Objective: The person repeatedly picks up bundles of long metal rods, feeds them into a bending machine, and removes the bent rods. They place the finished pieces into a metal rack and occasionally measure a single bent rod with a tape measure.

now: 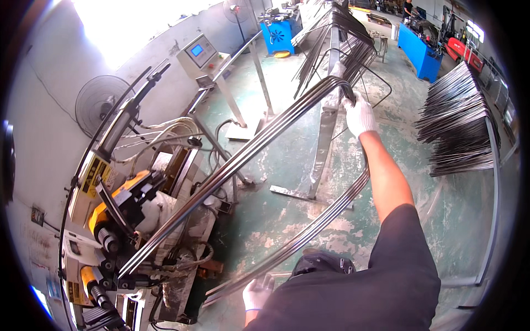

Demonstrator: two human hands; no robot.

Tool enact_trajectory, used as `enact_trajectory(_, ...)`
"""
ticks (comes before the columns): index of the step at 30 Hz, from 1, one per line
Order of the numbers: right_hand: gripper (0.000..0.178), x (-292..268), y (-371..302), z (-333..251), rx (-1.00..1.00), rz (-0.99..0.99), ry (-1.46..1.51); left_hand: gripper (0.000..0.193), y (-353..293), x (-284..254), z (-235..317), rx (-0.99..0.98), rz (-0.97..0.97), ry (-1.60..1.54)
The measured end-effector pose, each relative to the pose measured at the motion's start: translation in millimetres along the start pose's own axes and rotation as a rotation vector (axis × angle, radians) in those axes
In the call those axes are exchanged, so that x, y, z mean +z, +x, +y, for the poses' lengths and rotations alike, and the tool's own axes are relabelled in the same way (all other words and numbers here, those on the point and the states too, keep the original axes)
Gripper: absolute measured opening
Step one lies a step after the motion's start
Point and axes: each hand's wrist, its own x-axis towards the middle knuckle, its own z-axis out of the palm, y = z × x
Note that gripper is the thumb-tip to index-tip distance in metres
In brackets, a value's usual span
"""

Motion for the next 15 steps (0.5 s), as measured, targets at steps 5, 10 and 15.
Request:
enact_trajectory(5, 0.023, 76.5, 93.2, 92.5, -0.042, -0.130, -0.254, 0.033, 12.8, 96.6, -34.2, 0.218, 0.063, 0.370)
enact_trajectory(10, 0.026, 136.7, 172.8, 141.9, -0.237, 0.025, -0.456, 0.026, 13.4, 126.0, -20.7, 0.355, 0.151, 0.364)
enact_trajectory(15, 0.049, 109.9, 229.6, 73.2, 0.091, -0.068, -0.833, 0.025, -3.3, 75.6, -25.7, 0.382, 0.311, 0.268)
